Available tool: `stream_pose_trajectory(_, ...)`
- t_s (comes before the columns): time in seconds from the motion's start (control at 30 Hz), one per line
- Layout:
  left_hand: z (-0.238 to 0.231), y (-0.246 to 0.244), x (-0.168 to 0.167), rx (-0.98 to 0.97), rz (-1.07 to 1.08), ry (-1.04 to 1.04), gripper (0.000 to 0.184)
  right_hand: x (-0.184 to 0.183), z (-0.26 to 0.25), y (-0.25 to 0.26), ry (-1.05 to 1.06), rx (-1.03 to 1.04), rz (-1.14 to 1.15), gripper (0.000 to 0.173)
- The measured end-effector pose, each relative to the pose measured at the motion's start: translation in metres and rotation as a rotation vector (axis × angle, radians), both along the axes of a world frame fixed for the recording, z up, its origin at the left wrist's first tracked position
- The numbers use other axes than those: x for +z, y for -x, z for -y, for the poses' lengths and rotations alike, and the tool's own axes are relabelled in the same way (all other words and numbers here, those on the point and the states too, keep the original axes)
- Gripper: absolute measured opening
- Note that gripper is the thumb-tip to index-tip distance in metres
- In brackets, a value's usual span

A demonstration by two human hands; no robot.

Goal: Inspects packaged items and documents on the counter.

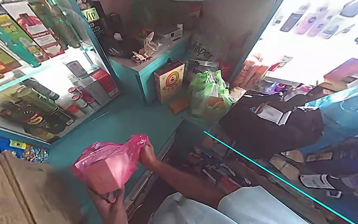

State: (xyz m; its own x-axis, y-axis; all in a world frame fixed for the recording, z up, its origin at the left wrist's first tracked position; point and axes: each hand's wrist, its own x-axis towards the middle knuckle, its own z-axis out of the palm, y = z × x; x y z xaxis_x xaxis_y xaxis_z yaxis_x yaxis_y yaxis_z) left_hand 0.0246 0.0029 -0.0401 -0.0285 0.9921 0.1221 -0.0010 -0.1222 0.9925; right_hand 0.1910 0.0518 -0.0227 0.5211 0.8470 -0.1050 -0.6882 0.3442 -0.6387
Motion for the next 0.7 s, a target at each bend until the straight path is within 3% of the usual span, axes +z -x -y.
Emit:
stream_pose_trajectory(0.17,-0.034,0.013,0.009,0.036,0.168,0.029,0.074,-0.022,0.006,-0.007,-0.355,0.177,0.475,0.026)
stream_pose_trajectory(0.27,-0.053,0.018,0.012,-0.051,0.214,0.052,0.055,-0.012,0.009,-0.002,-0.350,0.188,0.816,0.018)
stream_pose_trajectory(0.33,-0.058,0.017,0.017,-0.067,0.207,-0.017,0.056,-0.002,0.008,0.004,-0.298,0.210,0.977,0.022)
stream_pose_trajectory(0.47,-0.059,0.014,0.032,-0.227,-0.023,-0.190,0.066,0.010,0.003,0.006,-0.265,0.284,1.114,0.025)
stream_pose_trajectory(0.57,-0.059,0.001,0.046,-0.210,-0.184,-0.332,0.067,0.019,0.000,0.008,-0.270,0.316,1.176,0.021)
stream_pose_trajectory(0.7,-0.065,-0.006,0.057,-0.141,-0.288,-0.354,0.061,0.021,0.004,0.008,-0.261,0.353,1.096,0.022)
